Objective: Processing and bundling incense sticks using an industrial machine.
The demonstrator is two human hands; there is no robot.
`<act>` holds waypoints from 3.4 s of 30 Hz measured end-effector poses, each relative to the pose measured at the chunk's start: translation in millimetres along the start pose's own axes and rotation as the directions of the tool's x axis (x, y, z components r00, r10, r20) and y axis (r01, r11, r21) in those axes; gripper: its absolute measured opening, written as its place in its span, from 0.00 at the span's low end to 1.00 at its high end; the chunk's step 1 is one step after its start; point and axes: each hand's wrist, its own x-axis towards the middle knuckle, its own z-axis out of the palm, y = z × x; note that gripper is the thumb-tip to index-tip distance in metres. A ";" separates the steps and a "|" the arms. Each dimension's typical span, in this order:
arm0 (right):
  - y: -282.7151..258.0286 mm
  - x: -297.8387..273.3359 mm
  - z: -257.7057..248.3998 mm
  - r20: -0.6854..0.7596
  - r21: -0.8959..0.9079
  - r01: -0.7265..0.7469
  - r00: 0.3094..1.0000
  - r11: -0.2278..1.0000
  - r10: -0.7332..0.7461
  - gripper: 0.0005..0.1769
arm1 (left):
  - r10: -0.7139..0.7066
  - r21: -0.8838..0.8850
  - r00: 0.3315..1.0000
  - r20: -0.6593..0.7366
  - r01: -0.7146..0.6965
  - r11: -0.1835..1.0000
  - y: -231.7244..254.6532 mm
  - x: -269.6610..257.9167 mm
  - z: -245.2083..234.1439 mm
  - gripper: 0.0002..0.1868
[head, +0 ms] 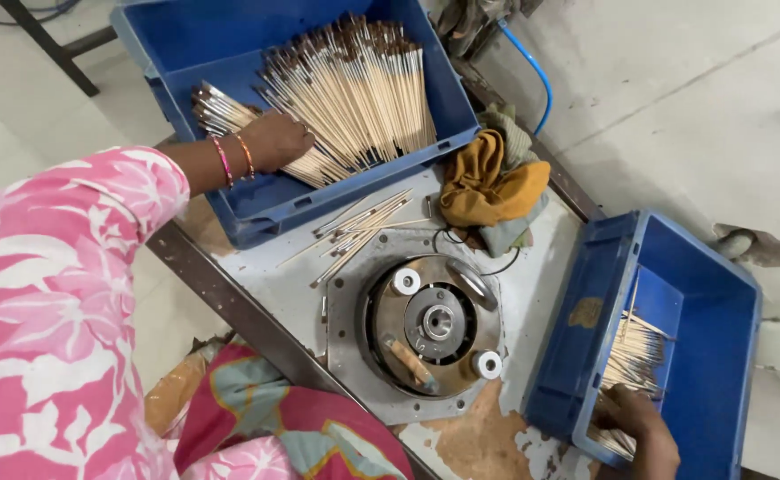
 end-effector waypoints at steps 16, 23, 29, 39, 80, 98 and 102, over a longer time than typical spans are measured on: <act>-290.4 -249.7 -240.3 -0.705 0.406 0.237 0.696 0.883 0.137 0.22 | -0.378 -0.425 0.923 -0.073 0.314 0.849 -3.3 60.9 -189.6 0.31; -434.3 -235.5 -303.9 -0.938 0.297 0.832 0.346 0.468 -0.020 0.35 | -0.168 -0.911 0.920 -0.354 -0.380 -0.163 235.4 5.6 -190.5 0.39; -456.4 -184.9 -282.5 -0.510 0.557 0.759 0.633 0.337 -0.582 0.29 | 0.359 -0.535 0.872 0.333 0.488 -0.690 326.2 -59.5 -155.2 0.35; -467.2 -230.7 -238.0 -0.652 0.578 0.807 0.547 0.121 -0.525 0.19 | 0.290 -0.589 0.910 0.295 0.412 -0.695 327.8 -81.2 -151.0 0.29; -462.2 -207.9 -151.1 -0.666 0.738 0.628 0.736 0.249 0.120 0.10 | -0.013 -0.583 0.802 0.598 0.423 -0.694 283.2 -115.5 -118.3 0.24; -453.4 -193.7 -155.6 -0.686 0.518 0.430 0.726 0.739 0.058 0.06 | 0.018 -0.567 0.814 0.580 0.420 -0.709 276.7 -110.0 -112.1 0.27; -459.9 -199.6 -164.6 -0.767 0.359 0.524 0.637 0.772 -0.076 0.05 | -0.131 -0.728 0.841 0.524 0.363 -0.582 282.0 -117.9 -107.1 0.24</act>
